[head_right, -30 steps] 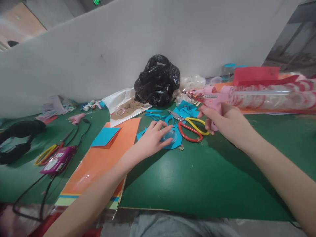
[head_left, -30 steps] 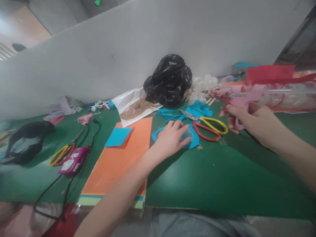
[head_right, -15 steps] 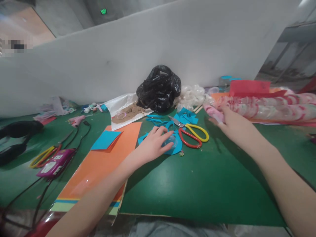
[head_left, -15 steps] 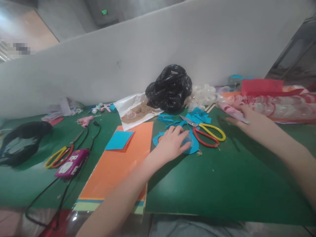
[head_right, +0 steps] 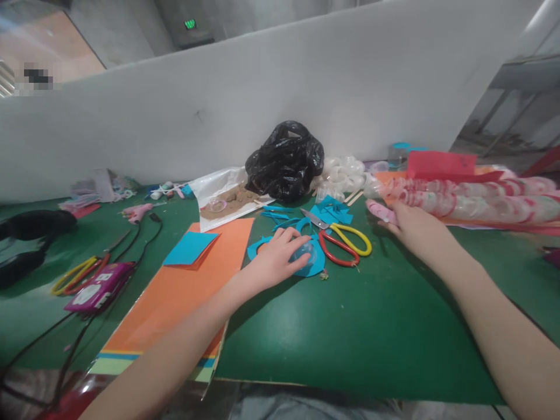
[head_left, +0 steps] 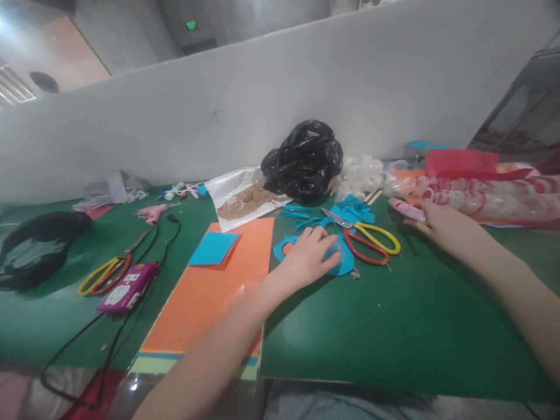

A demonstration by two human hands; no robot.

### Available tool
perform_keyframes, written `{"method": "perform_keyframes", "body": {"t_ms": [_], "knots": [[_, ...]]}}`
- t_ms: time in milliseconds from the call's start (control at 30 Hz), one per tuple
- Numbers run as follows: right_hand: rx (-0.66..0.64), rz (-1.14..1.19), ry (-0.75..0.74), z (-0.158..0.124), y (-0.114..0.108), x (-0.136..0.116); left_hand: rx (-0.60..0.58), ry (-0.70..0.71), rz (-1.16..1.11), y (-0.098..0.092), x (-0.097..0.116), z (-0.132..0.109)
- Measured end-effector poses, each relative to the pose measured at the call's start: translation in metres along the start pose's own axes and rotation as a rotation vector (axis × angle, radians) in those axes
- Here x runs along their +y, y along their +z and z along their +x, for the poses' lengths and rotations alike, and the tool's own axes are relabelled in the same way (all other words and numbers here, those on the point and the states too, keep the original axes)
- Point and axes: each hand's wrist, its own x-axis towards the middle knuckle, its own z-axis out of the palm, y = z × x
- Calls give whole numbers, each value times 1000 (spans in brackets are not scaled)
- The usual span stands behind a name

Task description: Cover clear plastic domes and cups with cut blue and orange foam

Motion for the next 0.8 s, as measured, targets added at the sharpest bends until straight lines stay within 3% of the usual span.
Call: {"method": "perform_keyframes", "body": {"t_ms": [267, 600, 733, 800], "knots": [[-29, 22, -84, 2, 15, 7, -1, 1, 8, -1, 2, 0], [-43, -66, 13, -10, 17, 2, -14, -2, -8, 0, -3, 0], [52, -244, -63, -12, 7, -10, 6, 44, 16, -1, -7, -1], [140, -193, -96, -11, -3, -21, 35, 55, 21, -2, -8, 0]]}}
